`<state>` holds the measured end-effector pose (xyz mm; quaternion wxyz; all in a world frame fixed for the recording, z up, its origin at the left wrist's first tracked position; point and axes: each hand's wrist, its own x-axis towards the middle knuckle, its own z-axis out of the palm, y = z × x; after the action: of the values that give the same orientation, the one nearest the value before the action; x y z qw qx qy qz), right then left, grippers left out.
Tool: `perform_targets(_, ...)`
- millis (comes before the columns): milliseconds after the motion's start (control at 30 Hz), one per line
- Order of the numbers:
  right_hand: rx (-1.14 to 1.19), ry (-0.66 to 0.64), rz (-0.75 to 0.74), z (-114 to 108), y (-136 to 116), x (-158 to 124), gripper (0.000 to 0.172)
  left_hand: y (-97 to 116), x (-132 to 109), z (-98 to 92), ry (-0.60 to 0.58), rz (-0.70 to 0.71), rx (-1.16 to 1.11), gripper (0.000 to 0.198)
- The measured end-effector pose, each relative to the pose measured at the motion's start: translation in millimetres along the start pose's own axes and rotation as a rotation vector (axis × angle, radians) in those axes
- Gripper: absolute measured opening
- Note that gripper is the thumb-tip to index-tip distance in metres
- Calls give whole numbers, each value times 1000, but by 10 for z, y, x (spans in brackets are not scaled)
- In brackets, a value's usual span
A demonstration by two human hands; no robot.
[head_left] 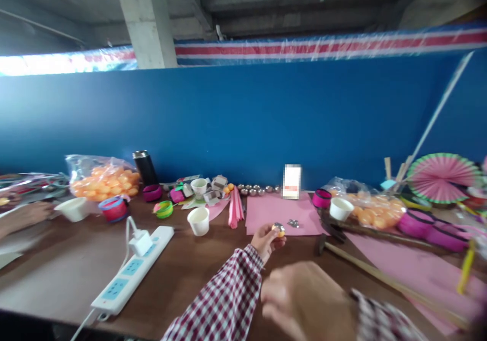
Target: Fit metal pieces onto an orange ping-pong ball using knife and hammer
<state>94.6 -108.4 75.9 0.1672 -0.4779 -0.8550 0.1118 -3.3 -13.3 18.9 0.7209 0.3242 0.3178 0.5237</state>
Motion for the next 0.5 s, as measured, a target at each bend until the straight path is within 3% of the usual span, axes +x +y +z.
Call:
perform_targets(100,-38,59,45,-245,295,76,18,13,-1,16,-8,7,-5,27)
perform_targets(167,-108,206,261,-283,542,177,21,19,-3,23,-15,-9,1,28)
perform_targets(300,-197,285,392,-150,919,389,24,21,14,8,-23,-35,17,27)
perform_targets(500,-224,274,415,16,1028,585,23,-2,86,-28,30,-73,35,26)
